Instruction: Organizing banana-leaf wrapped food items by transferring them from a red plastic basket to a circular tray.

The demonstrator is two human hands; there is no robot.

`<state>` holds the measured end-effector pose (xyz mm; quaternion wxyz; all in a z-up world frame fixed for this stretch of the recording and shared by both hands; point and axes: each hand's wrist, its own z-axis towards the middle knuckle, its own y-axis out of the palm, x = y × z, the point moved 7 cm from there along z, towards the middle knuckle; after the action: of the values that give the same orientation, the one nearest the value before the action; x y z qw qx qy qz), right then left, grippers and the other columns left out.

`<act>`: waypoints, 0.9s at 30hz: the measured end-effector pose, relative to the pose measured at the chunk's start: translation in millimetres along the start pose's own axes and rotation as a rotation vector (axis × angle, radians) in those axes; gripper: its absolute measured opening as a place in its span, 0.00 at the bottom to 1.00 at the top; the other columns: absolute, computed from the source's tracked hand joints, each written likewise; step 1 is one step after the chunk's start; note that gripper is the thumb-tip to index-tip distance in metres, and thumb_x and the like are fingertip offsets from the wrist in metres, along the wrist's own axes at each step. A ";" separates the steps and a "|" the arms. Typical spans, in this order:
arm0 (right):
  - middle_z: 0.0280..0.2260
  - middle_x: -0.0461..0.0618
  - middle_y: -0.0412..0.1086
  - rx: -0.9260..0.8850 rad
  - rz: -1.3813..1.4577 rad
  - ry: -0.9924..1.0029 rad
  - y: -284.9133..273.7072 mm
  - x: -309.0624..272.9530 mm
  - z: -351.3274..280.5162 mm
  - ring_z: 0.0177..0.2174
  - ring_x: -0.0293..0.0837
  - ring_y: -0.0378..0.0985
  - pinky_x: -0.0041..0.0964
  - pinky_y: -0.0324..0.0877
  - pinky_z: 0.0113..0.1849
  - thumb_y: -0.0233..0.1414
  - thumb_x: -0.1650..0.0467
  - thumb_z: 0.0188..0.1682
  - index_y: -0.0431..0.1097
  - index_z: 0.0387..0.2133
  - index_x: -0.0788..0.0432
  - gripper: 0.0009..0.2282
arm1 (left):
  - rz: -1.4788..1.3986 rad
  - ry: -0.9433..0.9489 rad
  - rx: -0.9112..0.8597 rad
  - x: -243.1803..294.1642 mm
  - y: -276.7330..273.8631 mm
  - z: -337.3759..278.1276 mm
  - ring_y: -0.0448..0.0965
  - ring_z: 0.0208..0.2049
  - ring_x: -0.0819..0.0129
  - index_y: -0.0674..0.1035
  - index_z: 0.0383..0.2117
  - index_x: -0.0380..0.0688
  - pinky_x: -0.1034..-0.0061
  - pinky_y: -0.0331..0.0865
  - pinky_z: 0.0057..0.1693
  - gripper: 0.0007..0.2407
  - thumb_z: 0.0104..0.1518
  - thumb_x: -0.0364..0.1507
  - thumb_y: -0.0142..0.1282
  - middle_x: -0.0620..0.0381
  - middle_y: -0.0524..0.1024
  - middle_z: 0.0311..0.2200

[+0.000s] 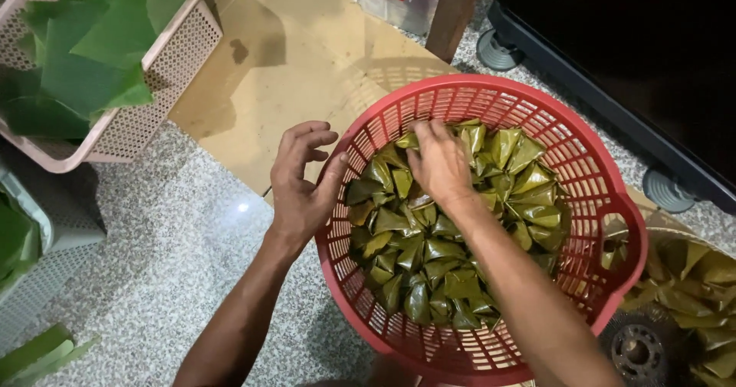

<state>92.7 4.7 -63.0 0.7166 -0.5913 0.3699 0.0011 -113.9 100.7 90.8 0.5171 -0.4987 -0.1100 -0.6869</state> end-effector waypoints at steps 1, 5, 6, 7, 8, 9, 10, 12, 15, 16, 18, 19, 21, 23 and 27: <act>0.51 0.60 0.69 0.001 -0.010 -0.009 2.1 -0.2 -0.3 0.50 0.65 0.76 0.63 0.71 0.51 0.58 0.69 0.49 0.66 0.52 0.48 0.18 | 0.001 -0.004 0.011 -3.3 2.1 -0.5 0.80 0.46 0.48 0.77 0.45 0.40 0.63 0.78 0.46 0.09 0.60 0.24 0.61 0.45 0.72 0.46; 0.48 0.58 0.70 -0.012 0.038 0.003 16.9 2.2 0.6 0.51 0.61 0.75 0.64 0.65 0.56 0.55 0.71 0.52 0.67 0.56 0.49 0.18 | 0.011 0.004 0.029 -2.5 6.4 -1.4 0.80 0.46 0.50 0.77 0.44 0.41 0.64 0.77 0.48 0.08 0.60 0.24 0.62 0.46 0.72 0.46; 0.48 0.58 0.70 -0.009 0.038 0.004 21.6 3.5 -0.4 0.51 0.61 0.75 0.64 0.65 0.56 0.55 0.71 0.52 0.67 0.56 0.49 0.18 | 0.012 0.007 0.028 -2.9 7.6 -2.5 0.80 0.46 0.50 0.77 0.44 0.41 0.64 0.77 0.48 0.08 0.60 0.24 0.62 0.46 0.72 0.46; 0.50 0.59 0.69 -0.029 0.017 0.005 27.2 5.2 -0.4 0.52 0.63 0.74 0.64 0.65 0.56 0.54 0.70 0.53 0.66 0.57 0.49 0.18 | 0.007 0.001 0.033 -4.2 8.7 -2.6 0.80 0.46 0.49 0.77 0.44 0.41 0.64 0.77 0.48 0.08 0.60 0.24 0.61 0.45 0.72 0.46; 0.52 0.59 0.67 -0.048 -0.004 0.006 32.9 6.7 -0.2 0.53 0.65 0.73 0.64 0.65 0.56 0.54 0.70 0.54 0.66 0.57 0.49 0.18 | 0.002 -0.006 0.038 -5.5 9.7 -2.7 0.80 0.46 0.49 0.77 0.43 0.41 0.64 0.77 0.48 0.08 0.60 0.24 0.61 0.45 0.72 0.46; 0.52 0.59 0.67 -0.046 -0.006 0.005 6.0 -20.6 -5.7 0.53 0.65 0.73 0.64 0.65 0.56 0.54 0.70 0.54 0.66 0.57 0.49 0.18 | 0.000 -0.003 0.039 -4.8 10.2 -2.9 0.80 0.46 0.49 0.77 0.43 0.41 0.64 0.77 0.48 0.08 0.60 0.24 0.61 0.45 0.72 0.46; 0.47 0.59 0.70 -0.107 0.257 0.223 -14.4 -34.2 -13.3 0.53 0.63 0.72 0.63 0.61 0.57 0.46 0.61 0.55 0.65 0.58 0.50 0.18 | 0.002 -0.006 0.039 -4.5 10.4 -3.1 0.80 0.45 0.48 0.77 0.43 0.41 0.64 0.77 0.48 0.08 0.60 0.24 0.62 0.45 0.72 0.46; 0.42 0.59 0.73 -0.164 0.522 0.433 15.1 -14.5 -14.4 0.52 0.62 0.72 0.62 0.58 0.58 0.38 0.52 0.57 0.64 0.58 0.50 0.23 | 0.007 -0.002 0.044 -1.5 10.3 -1.6 0.80 0.45 0.48 0.77 0.43 0.41 0.63 0.77 0.48 0.08 0.60 0.24 0.62 0.44 0.72 0.46; 0.55 0.62 0.64 0.082 -0.287 -0.211 76.4 12.2 11.0 0.50 0.59 0.73 0.51 0.69 0.49 0.53 0.70 0.50 0.62 0.54 0.57 0.18 | -0.015 -0.025 0.037 2.7 11.1 -1.6 0.81 0.42 0.45 0.77 0.43 0.40 0.61 0.78 0.47 0.08 0.60 0.24 0.62 0.42 0.72 0.47; 0.54 0.62 0.64 0.063 -0.232 -0.225 79.9 9.2 10.1 0.49 0.58 0.73 0.49 0.70 0.49 0.52 0.71 0.52 0.63 0.52 0.58 0.15 | -0.018 -0.033 0.035 2.9 11.5 -1.1 0.81 0.41 0.45 0.77 0.43 0.40 0.61 0.78 0.46 0.08 0.60 0.24 0.61 0.41 0.72 0.47; 0.54 0.63 0.64 0.041 -0.178 -0.239 85.5 4.7 5.7 0.48 0.57 0.74 0.47 0.71 0.49 0.52 0.72 0.53 0.64 0.50 0.59 0.13 | -0.021 -0.043 0.034 3.4 11.6 -2.1 0.82 0.41 0.45 0.77 0.43 0.39 0.60 0.78 0.46 0.08 0.60 0.24 0.61 0.41 0.72 0.47; 0.54 0.63 0.62 0.065 -0.190 -0.269 86.1 0.7 3.4 0.49 0.60 0.72 0.50 0.70 0.49 0.55 0.71 0.49 0.64 0.51 0.59 0.17 | -0.027 -0.052 0.033 3.0 11.3 -2.1 0.82 0.39 0.47 0.77 0.43 0.40 0.61 0.78 0.45 0.08 0.60 0.24 0.61 0.41 0.72 0.47; 0.54 0.62 0.61 0.085 -0.202 -0.300 75.4 -9.9 -0.7 0.51 0.63 0.70 0.54 0.70 0.50 0.58 0.70 0.45 0.65 0.52 0.59 0.20 | -0.033 -0.063 0.033 2.5 10.2 -2.3 0.82 0.38 0.49 0.77 0.43 0.40 0.61 0.79 0.45 0.08 0.60 0.23 0.61 0.41 0.72 0.47; 0.50 0.55 0.62 0.116 -0.102 -0.309 48.1 -22.0 -4.2 0.50 0.59 0.69 0.51 0.69 0.50 0.55 0.66 0.48 0.67 0.47 0.57 0.15 | -0.049 -0.074 0.027 2.1 10.6 -2.7 0.83 0.36 0.51 0.77 0.43 0.40 0.61 0.79 0.44 0.07 0.60 0.23 0.60 0.42 0.72 0.47; 0.50 0.52 0.61 0.060 -0.027 -0.247 42.2 -22.3 -9.6 0.49 0.59 0.69 0.50 0.72 0.49 0.51 0.68 0.54 0.67 0.46 0.56 0.10 | -0.068 -0.105 0.024 0.5 12.1 -4.0 0.81 0.32 0.59 0.78 0.42 0.41 0.65 0.79 0.41 0.07 0.60 0.23 0.60 0.43 0.71 0.47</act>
<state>52.9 19.0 -87.1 0.7742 -0.5697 0.2707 0.0534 -106.2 92.3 84.9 0.4927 -0.5239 -0.1620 -0.6757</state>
